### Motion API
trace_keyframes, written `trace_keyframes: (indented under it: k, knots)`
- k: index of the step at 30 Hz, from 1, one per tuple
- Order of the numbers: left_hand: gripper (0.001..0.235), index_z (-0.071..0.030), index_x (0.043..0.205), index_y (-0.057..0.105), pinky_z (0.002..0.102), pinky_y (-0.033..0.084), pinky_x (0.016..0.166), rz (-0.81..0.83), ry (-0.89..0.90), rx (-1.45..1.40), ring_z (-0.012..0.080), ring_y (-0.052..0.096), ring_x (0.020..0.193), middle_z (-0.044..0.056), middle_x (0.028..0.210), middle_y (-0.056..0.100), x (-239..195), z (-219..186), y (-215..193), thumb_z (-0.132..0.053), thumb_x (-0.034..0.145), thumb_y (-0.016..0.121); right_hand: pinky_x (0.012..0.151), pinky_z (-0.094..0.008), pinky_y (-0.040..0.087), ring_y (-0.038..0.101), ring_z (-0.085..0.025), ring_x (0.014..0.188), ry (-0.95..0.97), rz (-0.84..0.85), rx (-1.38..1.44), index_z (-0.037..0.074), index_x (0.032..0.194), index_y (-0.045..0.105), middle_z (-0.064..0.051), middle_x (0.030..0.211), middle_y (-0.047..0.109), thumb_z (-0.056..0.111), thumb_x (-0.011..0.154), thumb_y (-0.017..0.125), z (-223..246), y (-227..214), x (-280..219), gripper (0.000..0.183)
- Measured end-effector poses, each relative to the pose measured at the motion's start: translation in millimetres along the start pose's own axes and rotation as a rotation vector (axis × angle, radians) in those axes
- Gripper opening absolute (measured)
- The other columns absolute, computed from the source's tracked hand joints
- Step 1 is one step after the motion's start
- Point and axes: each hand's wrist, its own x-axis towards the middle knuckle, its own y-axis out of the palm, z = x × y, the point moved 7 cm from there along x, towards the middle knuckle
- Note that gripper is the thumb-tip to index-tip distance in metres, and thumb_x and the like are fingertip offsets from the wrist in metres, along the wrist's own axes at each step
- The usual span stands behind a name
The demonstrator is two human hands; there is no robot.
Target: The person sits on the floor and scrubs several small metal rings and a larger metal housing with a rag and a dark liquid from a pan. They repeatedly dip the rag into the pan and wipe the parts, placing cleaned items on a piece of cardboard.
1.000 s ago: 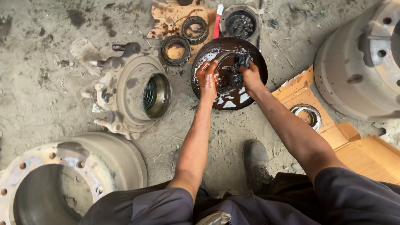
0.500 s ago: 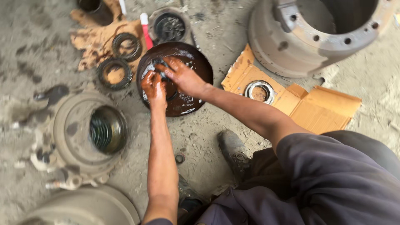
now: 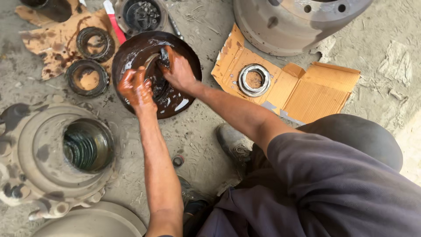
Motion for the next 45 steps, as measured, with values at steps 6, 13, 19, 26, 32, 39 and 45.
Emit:
trace_keyframes:
  k: [6,13,19,26,32,39,45]
  knots:
    - [0.026,-0.011,0.078,0.059,0.023,0.022,0.037,-0.152,-0.086,-0.256,0.0074,0.038,0.042,-0.002,0.057,0.045,3,13,-21,-0.023,0.091,0.078,0.087,-0.046,0.058,0.075,-0.041,0.096,0.335,-0.099,0.237,-0.004,0.121,0.062,-0.027,0.095,0.074,0.023,0.094,0.07,-33,39,-20,0.039]
    - [0.076,0.003,0.117,0.07,0.03,0.053,0.053,0.209,-0.099,0.153,0.018,0.066,0.06,0.015,0.077,0.069,19,56,-24,-0.068,0.1,0.049,0.084,-0.049,0.057,0.069,-0.044,0.094,-0.082,0.103,-0.257,-0.003,0.139,0.051,-0.029,0.1,0.07,0.016,0.082,0.075,-8,5,-8,0.065]
    - [0.065,-0.007,0.11,0.07,0.026,0.054,0.054,0.003,0.251,0.666,0.0152,0.072,0.062,0.008,0.088,0.074,22,39,-8,-0.065,0.101,0.044,0.09,-0.05,0.055,0.063,-0.048,0.107,-0.636,0.116,-0.445,-0.004,0.135,0.048,-0.03,0.122,0.061,0.008,0.069,0.079,33,-6,-11,0.074]
    - [0.052,-0.001,0.102,0.066,0.026,0.041,0.048,-0.17,0.133,0.074,0.0121,0.048,0.052,0.003,0.08,0.057,-1,35,-7,-0.051,0.106,0.055,0.09,-0.05,0.056,0.067,-0.043,0.106,-0.278,0.186,-0.229,-0.001,0.129,0.055,-0.026,0.116,0.068,0.012,0.094,0.073,9,-6,-1,0.041]
    - [0.041,-0.006,0.104,0.065,0.022,0.032,0.045,-0.209,0.078,-0.404,0.0064,0.043,0.053,0.0,0.072,0.057,-2,29,-17,-0.045,0.103,0.054,0.088,-0.037,0.055,0.07,-0.022,0.095,0.094,-0.008,0.369,-0.005,0.119,0.066,-0.018,0.107,0.076,0.02,0.102,0.065,-41,28,-14,0.03]
    - [0.047,-0.01,0.108,0.068,0.023,0.032,0.035,-0.233,-0.159,-0.224,0.0059,0.044,0.041,0.0,0.059,0.052,9,64,-34,-0.052,0.099,0.051,0.081,-0.038,0.056,0.071,-0.025,0.088,0.192,0.014,0.224,-0.008,0.112,0.065,-0.024,0.1,0.076,0.018,0.095,0.065,-32,27,-17,0.031]
    - [0.047,-0.013,0.126,0.068,0.043,0.056,0.07,-0.166,0.768,1.129,0.0296,0.071,0.076,0.011,0.084,0.071,6,11,-6,-0.05,0.108,0.046,0.075,-0.052,0.056,0.069,-0.046,0.086,-0.297,0.221,-0.415,-0.006,0.117,0.056,-0.03,0.097,0.068,0.011,0.09,0.071,36,4,-15,0.036]
